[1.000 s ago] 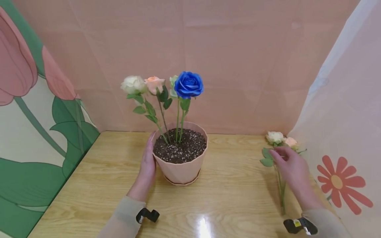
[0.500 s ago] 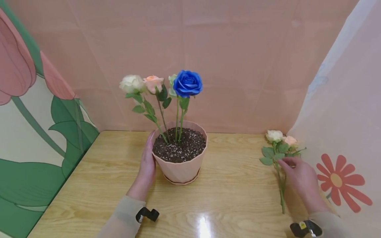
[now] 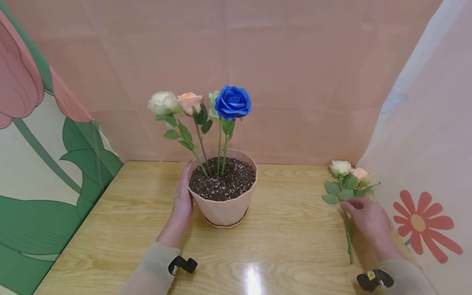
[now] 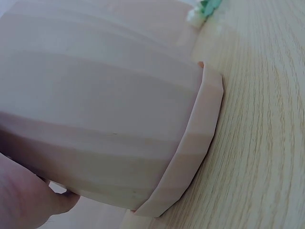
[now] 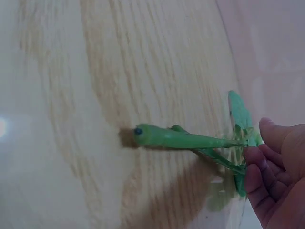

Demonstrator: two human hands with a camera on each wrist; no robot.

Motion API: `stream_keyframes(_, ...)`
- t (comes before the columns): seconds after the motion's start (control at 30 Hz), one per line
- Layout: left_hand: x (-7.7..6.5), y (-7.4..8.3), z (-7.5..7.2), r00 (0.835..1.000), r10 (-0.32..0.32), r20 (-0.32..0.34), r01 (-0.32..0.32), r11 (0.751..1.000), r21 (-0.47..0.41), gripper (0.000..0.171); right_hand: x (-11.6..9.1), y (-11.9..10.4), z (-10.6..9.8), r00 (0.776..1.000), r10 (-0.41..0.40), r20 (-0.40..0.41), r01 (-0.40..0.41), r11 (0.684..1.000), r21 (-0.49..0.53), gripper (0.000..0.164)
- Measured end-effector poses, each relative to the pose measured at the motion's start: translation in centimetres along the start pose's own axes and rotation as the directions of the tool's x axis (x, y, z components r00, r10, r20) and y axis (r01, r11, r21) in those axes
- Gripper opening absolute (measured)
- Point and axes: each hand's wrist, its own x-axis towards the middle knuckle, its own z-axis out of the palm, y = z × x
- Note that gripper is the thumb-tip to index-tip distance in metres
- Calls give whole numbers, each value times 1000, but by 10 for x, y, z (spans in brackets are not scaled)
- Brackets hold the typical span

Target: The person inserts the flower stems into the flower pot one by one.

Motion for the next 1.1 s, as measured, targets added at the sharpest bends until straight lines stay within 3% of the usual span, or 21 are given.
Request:
stream_keyframes(0.33, 0, -1, 1, 1000, 9, -5, -9, 1000, 1, 64, 4, -1, 10, 997, -63, -46, 62, 998, -32, 47)
stream_keyframes(0.63, -3, 2, 1, 1000, -22, -6, 22, 1000, -7, 64, 7, -5, 13, 998, -44, -46, 42, 998, -36, 44)
stream_keyframes(0.87, -3, 1, 1, 1000, -22, 0, 22, 1000, -3, 65, 4, -13, 9, 999, -37, 9, 36, 999, 33, 49)
stream_keyframes(1.1, -2, 0, 1, 1000, -17, -1, 17, 1000, -10, 65, -1, -40, 0, 998, -49, 45, 42, 989, 141, 57)
